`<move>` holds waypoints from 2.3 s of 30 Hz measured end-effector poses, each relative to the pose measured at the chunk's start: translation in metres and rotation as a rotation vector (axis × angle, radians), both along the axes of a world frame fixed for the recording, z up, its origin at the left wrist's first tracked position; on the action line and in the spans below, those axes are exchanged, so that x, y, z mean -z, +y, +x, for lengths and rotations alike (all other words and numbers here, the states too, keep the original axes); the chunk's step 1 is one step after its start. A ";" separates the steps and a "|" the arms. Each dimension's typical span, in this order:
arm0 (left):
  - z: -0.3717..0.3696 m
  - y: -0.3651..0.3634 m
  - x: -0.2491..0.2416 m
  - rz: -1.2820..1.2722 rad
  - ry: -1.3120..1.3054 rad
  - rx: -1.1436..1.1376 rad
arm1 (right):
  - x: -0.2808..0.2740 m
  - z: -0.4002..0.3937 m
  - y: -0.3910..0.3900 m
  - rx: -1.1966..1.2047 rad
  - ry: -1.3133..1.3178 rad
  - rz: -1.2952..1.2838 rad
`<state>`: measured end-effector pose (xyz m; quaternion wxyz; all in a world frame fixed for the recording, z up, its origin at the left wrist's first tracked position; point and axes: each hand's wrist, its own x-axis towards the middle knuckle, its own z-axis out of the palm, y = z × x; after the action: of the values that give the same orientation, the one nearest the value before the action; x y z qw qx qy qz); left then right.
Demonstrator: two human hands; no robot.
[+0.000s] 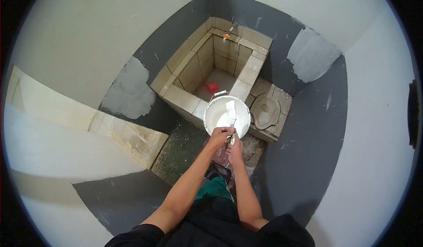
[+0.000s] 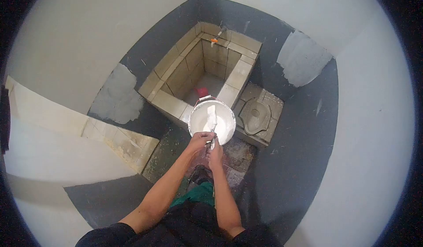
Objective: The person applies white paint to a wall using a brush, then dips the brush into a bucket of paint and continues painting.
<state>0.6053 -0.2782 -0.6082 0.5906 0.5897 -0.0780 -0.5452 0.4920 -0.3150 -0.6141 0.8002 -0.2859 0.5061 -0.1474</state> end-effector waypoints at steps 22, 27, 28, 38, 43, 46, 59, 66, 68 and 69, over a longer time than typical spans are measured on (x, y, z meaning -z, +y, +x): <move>-0.003 -0.008 -0.008 -0.002 -0.001 0.027 | 0.006 -0.001 -0.004 0.074 -0.170 -0.103; -0.002 -0.004 -0.014 -0.004 -0.067 0.057 | -0.008 -0.003 -0.004 -0.034 -0.044 -0.146; -0.003 -0.003 -0.012 0.002 -0.115 0.042 | 0.004 0.006 0.000 0.061 0.021 -0.479; -0.012 -0.004 -0.008 -0.054 0.027 -0.017 | -0.026 0.002 -0.005 -0.135 0.233 -0.400; -0.016 -0.011 -0.011 0.134 -0.242 -0.121 | -0.018 0.007 0.004 -0.139 0.373 -0.906; -0.019 -0.011 -0.014 -0.041 -0.152 -0.115 | -0.028 0.014 0.010 0.094 0.126 -0.678; 0.017 0.043 -0.104 -0.210 -0.283 -0.208 | -0.095 0.032 0.022 -0.184 0.175 -1.062; 0.044 0.114 -0.192 -0.278 -0.482 -0.574 | -0.157 0.071 0.058 -0.255 -0.335 -1.570; 0.048 0.144 -0.213 -0.317 -0.529 -0.677 | -0.165 0.094 0.075 -0.325 -0.481 -1.763; 0.049 0.160 -0.224 -0.336 -0.556 -0.731 | -0.171 0.106 0.088 -0.334 -0.555 -1.793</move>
<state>0.6543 -0.1179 -0.3839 0.7872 0.5983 -0.1075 -0.1040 0.5977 -0.2272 -0.4427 0.3853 -0.8164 -0.0509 -0.4272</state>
